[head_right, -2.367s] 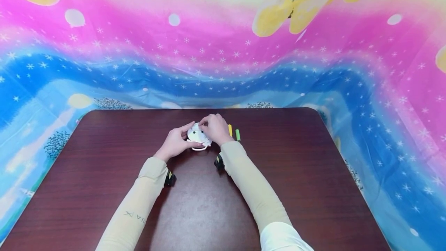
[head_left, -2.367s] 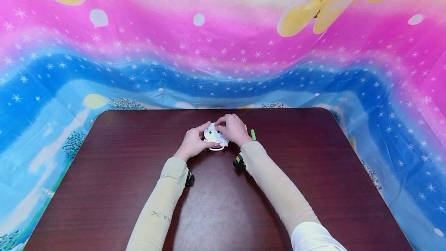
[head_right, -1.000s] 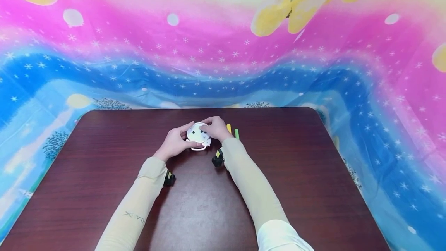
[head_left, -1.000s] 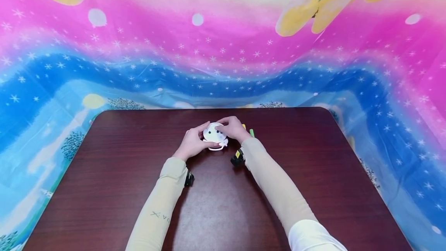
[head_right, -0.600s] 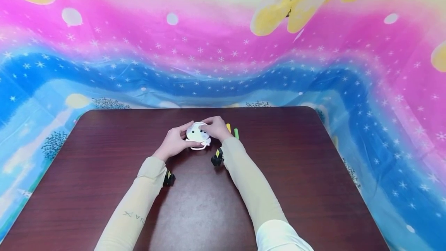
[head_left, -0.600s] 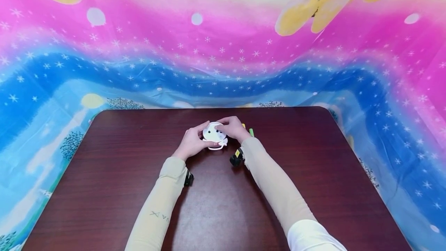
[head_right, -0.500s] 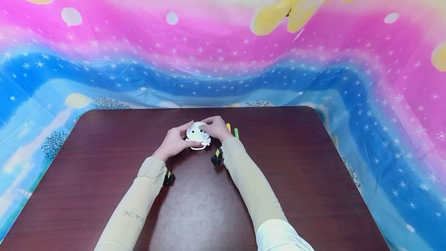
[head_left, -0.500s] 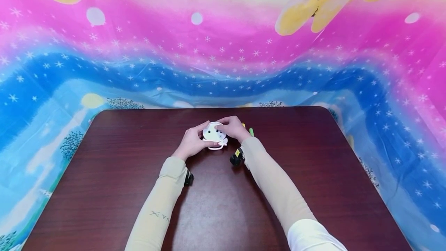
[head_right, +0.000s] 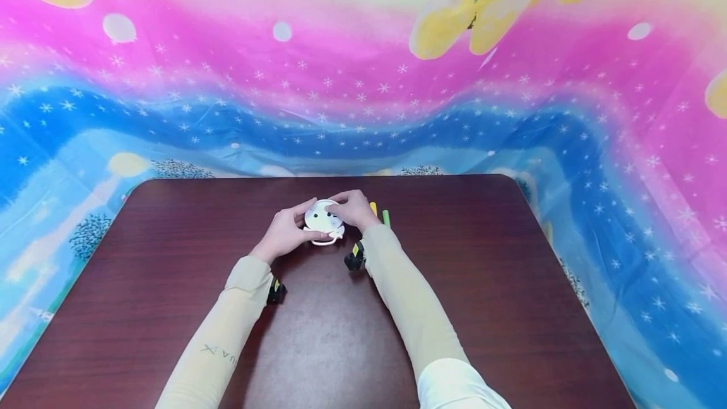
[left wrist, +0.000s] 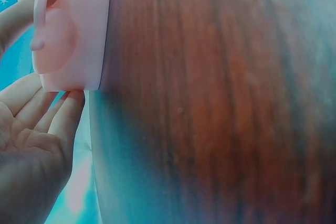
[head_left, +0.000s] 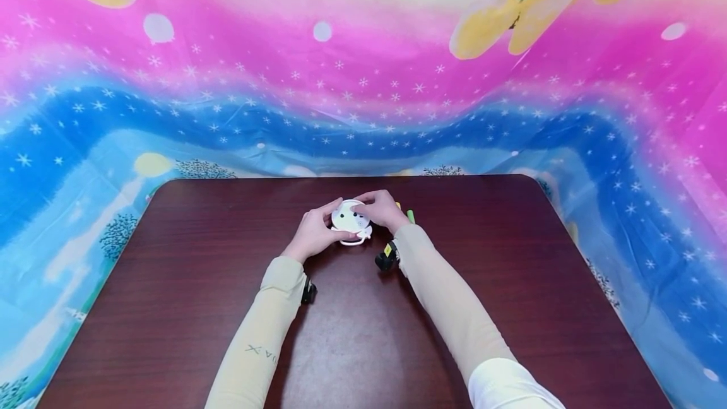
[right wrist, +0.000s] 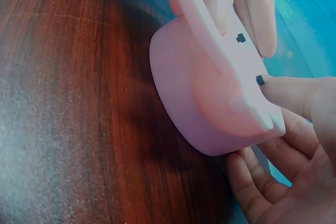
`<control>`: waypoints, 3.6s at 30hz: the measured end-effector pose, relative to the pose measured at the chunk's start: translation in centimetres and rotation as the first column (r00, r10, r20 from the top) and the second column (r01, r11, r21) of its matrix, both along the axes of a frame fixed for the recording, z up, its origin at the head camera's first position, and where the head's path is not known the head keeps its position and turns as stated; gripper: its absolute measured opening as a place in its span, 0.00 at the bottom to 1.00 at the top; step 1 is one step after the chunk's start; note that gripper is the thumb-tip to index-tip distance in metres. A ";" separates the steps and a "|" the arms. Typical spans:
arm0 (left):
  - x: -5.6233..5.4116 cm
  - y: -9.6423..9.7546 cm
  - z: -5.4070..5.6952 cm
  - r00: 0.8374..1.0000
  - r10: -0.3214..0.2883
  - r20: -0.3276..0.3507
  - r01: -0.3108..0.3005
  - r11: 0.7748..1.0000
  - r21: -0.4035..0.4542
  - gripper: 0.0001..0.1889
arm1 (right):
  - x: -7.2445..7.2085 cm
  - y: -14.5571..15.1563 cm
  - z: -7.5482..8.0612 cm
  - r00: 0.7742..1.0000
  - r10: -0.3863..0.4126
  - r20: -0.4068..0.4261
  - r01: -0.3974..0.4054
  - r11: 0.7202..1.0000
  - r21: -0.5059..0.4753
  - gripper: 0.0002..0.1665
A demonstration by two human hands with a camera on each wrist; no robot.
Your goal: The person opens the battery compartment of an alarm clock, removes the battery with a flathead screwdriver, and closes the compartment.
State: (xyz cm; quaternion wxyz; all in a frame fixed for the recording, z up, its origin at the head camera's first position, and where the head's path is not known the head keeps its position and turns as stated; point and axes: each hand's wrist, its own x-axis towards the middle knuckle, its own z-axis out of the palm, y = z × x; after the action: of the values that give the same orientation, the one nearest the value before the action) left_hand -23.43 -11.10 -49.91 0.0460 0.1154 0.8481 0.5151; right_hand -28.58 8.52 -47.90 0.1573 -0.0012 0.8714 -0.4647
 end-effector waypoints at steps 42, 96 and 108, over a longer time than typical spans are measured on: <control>0.0 0.2 -0.2 0.999 -0.008 -0.046 0.006 0.999 -0.041 0.50 | 3.9 2.3 -0.4 0.912 0.290 -0.290 -0.279 0.957 0.080 0.43; 0.8 -0.7 0.5 0.985 -0.105 -0.138 0.100 0.994 -0.042 0.26 | 4.2 3.6 -0.6 0.924 0.305 -0.232 -0.296 0.952 0.076 0.47; 0.3 -0.8 2.1 0.973 -0.049 -0.226 0.041 0.998 -0.038 0.17 | 4.6 3.5 -0.6 0.949 0.231 -0.213 -0.258 0.960 -0.108 0.58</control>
State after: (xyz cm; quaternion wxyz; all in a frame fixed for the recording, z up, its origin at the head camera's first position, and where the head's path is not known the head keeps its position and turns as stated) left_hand -23.09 -11.94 -47.78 -0.0377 0.1920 0.8534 0.4832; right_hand -24.02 12.00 -48.55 0.1257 -0.1663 0.8423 -0.4970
